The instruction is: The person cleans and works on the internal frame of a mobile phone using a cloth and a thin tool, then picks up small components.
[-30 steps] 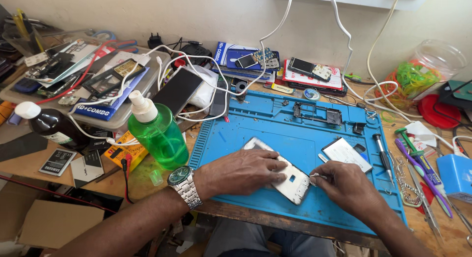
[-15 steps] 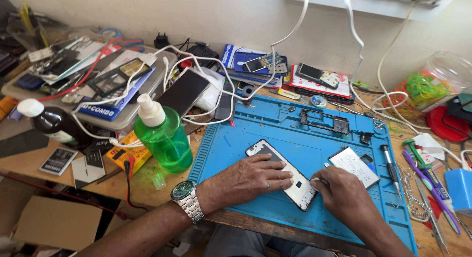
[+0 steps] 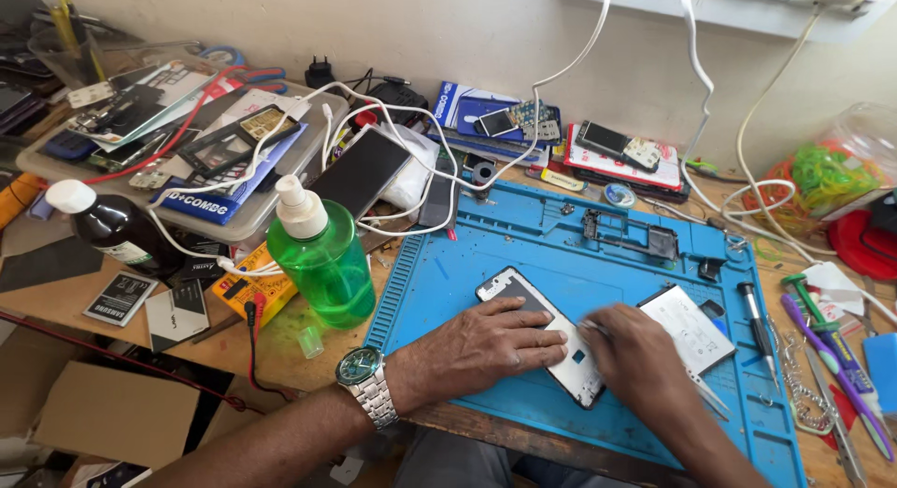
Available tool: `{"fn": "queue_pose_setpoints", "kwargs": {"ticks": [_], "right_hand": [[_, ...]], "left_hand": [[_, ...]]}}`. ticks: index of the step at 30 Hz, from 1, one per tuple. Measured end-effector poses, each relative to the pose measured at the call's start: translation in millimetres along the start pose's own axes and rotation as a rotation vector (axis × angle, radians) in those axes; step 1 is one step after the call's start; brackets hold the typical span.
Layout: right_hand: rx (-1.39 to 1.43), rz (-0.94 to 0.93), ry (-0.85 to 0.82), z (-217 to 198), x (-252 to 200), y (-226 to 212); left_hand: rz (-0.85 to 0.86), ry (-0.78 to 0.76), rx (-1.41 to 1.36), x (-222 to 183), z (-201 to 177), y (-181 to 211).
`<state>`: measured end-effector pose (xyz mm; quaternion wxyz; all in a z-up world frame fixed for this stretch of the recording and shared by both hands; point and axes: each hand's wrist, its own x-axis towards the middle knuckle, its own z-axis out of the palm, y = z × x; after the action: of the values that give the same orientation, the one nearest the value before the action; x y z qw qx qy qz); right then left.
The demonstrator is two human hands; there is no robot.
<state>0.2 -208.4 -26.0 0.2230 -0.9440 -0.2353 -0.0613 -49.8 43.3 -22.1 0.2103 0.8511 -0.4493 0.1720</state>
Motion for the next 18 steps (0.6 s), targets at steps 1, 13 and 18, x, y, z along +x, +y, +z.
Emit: {"fn": "queue_pose_setpoints", "kwargs": {"ticks": [1, 13, 18], "right_hand": [[-0.012, 0.048, -0.024, -4, -10, 0], [-0.075, 0.050, -0.041, -13, -13, -2], [-0.042, -0.047, 0.040, 1, 1, -11]], "left_hand": [[0.006, 0.000, 0.004, -2, 1, 1], [0.021, 0.033, 0.048, -6, 4, -1], [0.020, 0.037, 0.011, -4, 0, 1]]}}
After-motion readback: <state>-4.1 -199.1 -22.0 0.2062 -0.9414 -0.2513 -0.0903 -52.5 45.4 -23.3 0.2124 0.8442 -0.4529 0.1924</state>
